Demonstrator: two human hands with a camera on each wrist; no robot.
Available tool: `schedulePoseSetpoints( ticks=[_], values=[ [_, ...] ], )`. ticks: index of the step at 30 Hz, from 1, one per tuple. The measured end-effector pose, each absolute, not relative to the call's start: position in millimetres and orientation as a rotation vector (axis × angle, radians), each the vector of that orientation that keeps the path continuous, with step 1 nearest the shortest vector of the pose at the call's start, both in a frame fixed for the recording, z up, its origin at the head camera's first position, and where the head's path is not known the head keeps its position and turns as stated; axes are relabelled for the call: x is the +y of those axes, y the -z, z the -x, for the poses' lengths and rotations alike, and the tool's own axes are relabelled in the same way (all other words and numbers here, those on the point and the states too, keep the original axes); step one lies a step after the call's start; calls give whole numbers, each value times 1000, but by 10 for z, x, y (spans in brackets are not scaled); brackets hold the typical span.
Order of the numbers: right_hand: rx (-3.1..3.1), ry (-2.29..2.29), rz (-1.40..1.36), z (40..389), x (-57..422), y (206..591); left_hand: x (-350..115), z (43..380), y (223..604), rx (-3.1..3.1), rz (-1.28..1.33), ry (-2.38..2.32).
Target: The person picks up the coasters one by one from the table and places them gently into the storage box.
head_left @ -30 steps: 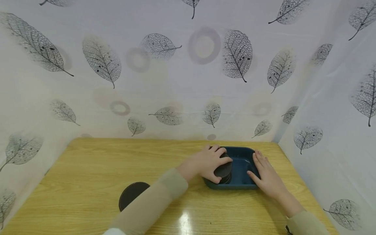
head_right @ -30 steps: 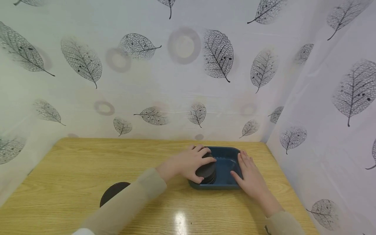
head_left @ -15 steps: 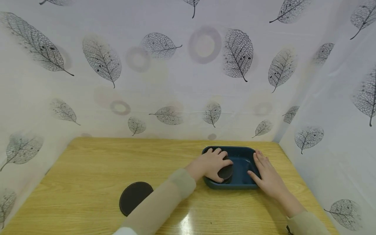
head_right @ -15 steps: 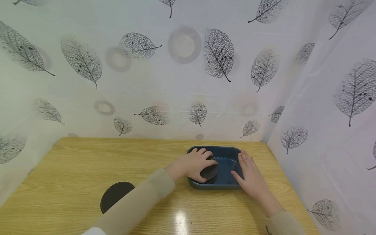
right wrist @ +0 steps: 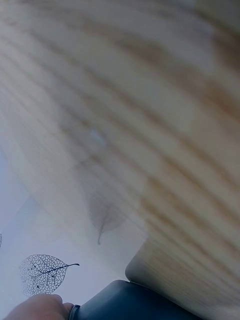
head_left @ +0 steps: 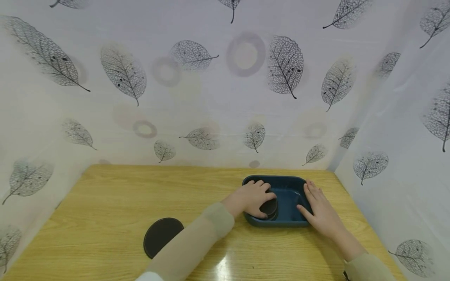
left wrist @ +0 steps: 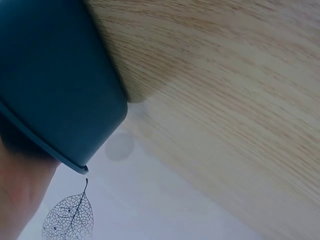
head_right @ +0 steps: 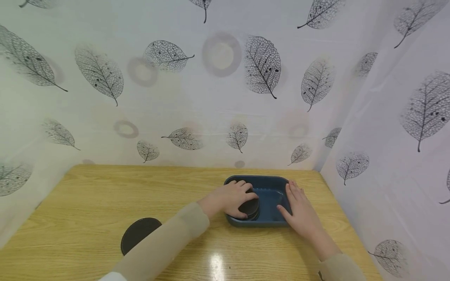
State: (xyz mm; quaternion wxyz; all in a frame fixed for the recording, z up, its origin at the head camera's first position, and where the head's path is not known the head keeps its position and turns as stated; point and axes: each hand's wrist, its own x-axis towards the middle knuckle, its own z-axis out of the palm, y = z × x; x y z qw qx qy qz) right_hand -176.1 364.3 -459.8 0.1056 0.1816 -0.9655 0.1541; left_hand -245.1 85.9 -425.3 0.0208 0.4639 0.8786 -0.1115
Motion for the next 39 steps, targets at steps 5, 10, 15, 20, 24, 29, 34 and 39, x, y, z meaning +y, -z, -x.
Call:
schedulePoseSetpoints(
  ticks=[5, 10, 15, 20, 24, 29, 34, 39],
  values=[
    [-2829, -450, -545, 1757, 3642, 4603, 839, 2452, 4249, 2728, -1464, 386],
    [-2827, -443, -548, 1765, 3641, 4601, 803, 2446, 4238, 2743, -1481, 409],
    [-2814, -437, -545, 1765, 3641, 4608, 744, 2418, 4200, 2765, -1501, 391],
    [-2811, -442, -540, 1761, 3641, 4615, 668, 2367, 4135, 2787, -1539, 383],
    [-2812, -443, -538, 1758, 3635, 4613, 593, 2331, 4072, 2787, -1569, 366],
    [-2802, -446, -543, 1753, 3630, 4624, 486, 2287, 3994, 2787, -1586, 341],
    [-2797, -447, -548, 1751, 3628, 4620, 361, 2224, 3930, 2802, -1605, 336],
    [-2810, -450, -540, 1745, 3623, 4604, 235, 2132, 3881, 2820, -1657, 333]
  ],
)
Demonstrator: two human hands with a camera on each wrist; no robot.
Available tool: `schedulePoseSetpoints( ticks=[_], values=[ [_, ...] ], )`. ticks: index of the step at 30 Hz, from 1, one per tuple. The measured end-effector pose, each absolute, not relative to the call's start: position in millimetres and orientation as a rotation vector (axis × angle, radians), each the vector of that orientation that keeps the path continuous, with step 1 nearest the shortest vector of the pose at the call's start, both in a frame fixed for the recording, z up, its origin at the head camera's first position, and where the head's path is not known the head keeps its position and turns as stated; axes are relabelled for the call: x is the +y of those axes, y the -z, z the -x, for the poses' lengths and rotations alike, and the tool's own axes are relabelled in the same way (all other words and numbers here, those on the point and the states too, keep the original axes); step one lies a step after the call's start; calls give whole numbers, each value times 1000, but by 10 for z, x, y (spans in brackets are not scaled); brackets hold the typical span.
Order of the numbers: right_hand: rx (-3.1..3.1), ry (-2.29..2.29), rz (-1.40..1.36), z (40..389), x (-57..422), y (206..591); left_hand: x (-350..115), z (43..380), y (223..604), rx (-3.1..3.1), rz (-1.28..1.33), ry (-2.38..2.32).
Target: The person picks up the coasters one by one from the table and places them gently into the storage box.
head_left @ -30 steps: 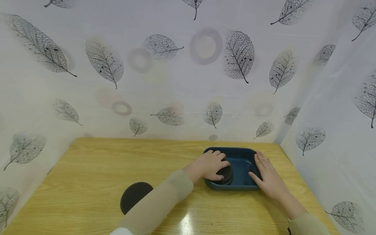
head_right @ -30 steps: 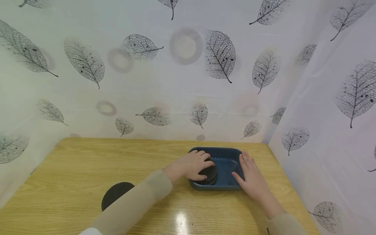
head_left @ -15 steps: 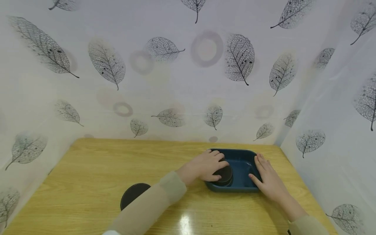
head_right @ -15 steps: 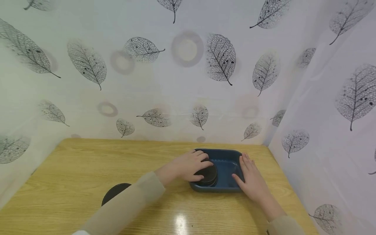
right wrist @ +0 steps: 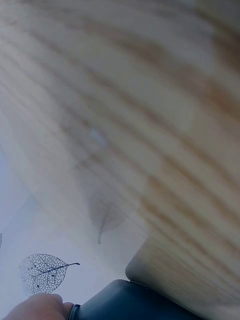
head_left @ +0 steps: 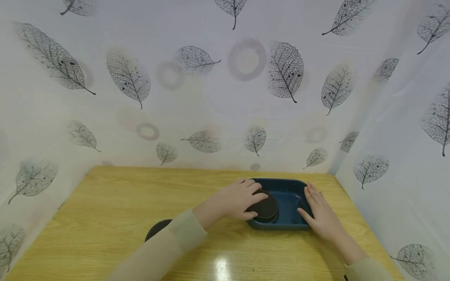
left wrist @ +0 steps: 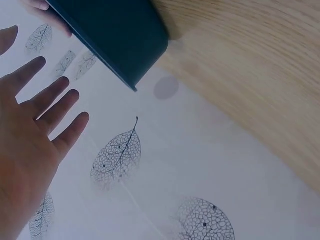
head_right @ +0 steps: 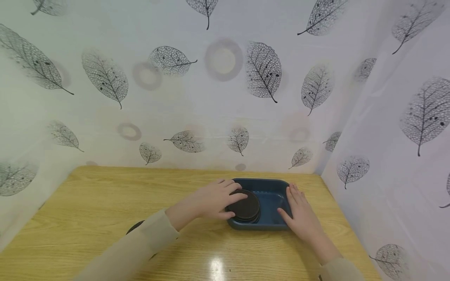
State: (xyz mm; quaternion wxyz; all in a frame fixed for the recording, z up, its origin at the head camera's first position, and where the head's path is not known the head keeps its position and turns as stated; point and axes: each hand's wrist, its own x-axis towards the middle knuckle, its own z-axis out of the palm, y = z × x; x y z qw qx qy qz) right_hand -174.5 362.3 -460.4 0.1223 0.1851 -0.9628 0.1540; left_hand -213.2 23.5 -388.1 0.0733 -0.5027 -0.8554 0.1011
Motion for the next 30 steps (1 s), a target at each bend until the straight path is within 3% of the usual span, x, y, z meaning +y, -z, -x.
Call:
schedulePoseSetpoints(
  ticks=[30],
  values=[
    [-2807, -458, -532, 1746, 3627, 4605, -685, 1659, 4069, -2620, 1414, -196]
  ],
)
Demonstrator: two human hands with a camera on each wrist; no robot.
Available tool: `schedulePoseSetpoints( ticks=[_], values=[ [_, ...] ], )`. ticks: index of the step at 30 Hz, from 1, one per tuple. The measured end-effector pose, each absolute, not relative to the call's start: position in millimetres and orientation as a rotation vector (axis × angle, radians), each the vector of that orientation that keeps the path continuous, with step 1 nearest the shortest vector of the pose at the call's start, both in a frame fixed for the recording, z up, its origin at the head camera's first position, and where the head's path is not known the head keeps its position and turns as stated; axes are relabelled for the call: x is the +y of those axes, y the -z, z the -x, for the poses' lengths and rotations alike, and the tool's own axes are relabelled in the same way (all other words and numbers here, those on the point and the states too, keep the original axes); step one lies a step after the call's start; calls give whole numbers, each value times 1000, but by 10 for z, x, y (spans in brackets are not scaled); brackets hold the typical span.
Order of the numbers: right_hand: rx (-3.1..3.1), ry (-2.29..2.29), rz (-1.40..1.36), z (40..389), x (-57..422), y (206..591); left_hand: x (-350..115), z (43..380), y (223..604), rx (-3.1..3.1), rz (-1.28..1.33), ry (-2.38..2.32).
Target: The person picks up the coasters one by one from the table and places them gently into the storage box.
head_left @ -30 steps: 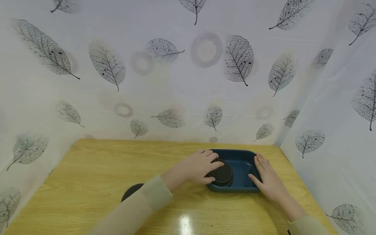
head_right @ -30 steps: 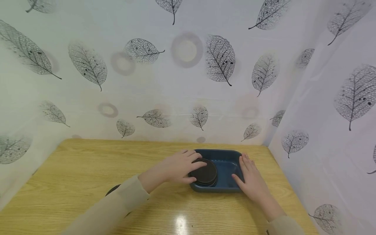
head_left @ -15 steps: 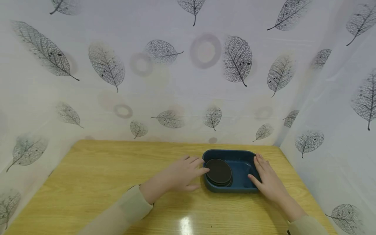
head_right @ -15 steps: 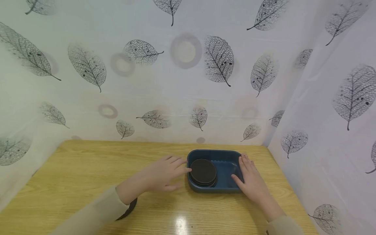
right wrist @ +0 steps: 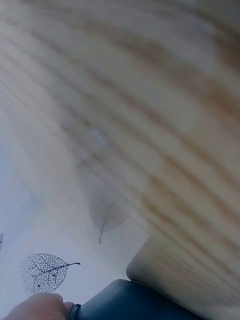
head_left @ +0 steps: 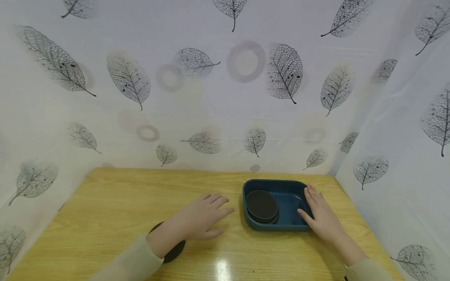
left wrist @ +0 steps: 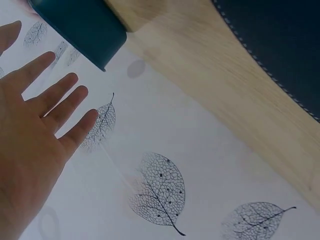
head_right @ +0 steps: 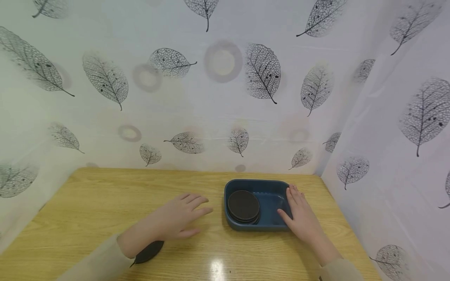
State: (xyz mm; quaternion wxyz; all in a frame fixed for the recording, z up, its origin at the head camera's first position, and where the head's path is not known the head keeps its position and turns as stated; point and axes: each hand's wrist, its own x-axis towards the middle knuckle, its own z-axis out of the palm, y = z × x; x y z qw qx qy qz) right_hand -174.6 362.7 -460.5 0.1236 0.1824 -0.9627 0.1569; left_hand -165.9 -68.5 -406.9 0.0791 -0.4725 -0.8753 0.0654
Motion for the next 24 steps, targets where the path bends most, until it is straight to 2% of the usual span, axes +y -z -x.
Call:
schedulePoseSetpoints(
  ticks=[24],
  values=[
    [-2810, -448, -532, 1740, 3625, 4599, -1277, 1319, 4363, -2735, 1244, 33]
  ],
)
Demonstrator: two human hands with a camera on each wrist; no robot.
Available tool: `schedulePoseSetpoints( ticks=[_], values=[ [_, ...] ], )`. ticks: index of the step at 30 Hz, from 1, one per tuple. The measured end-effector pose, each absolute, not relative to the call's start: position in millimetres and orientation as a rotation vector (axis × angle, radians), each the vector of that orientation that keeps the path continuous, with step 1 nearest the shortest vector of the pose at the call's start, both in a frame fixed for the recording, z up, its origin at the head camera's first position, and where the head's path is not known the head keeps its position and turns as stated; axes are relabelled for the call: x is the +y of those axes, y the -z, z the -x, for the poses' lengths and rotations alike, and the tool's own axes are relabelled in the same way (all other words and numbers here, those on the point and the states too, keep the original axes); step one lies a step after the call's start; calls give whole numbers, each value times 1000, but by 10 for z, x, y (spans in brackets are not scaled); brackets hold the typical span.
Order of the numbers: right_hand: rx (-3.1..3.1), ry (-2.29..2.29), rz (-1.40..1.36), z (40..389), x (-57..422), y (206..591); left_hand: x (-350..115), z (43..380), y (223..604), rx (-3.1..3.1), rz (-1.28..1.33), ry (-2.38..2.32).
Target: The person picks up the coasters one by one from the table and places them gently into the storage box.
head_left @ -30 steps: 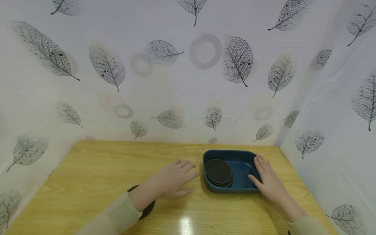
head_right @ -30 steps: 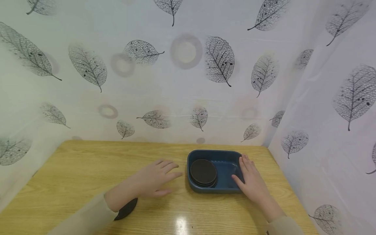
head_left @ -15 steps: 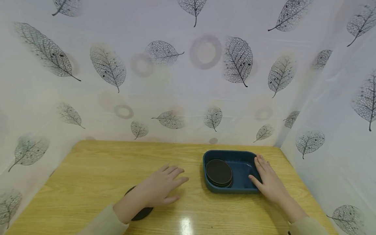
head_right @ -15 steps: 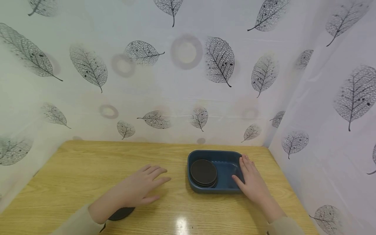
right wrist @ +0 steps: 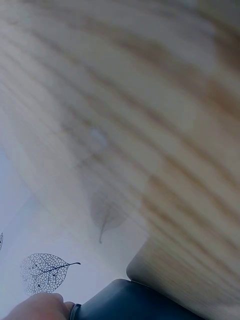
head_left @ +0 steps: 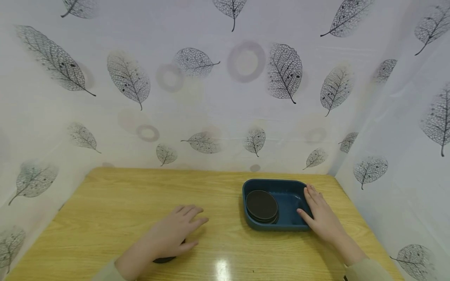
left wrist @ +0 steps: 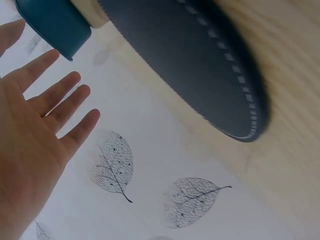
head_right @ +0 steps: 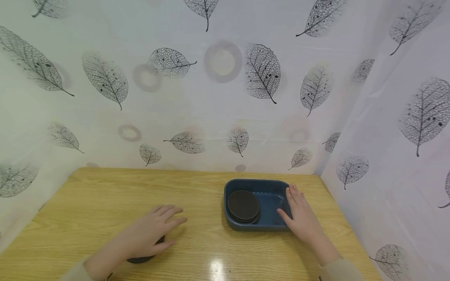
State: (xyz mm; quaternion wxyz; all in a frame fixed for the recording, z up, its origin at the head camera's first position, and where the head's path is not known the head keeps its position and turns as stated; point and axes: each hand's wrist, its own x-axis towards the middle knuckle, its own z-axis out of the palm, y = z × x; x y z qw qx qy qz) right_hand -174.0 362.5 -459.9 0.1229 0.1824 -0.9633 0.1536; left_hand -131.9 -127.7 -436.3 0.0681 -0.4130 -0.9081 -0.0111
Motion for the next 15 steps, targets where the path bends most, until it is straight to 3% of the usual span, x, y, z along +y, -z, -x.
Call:
schedulePoseSetpoints(
  ticks=[15],
  values=[
    [-2814, -451, -522, 1743, 3627, 4611, -1603, 1237, 4544, -2751, 1165, 130]
  ],
)
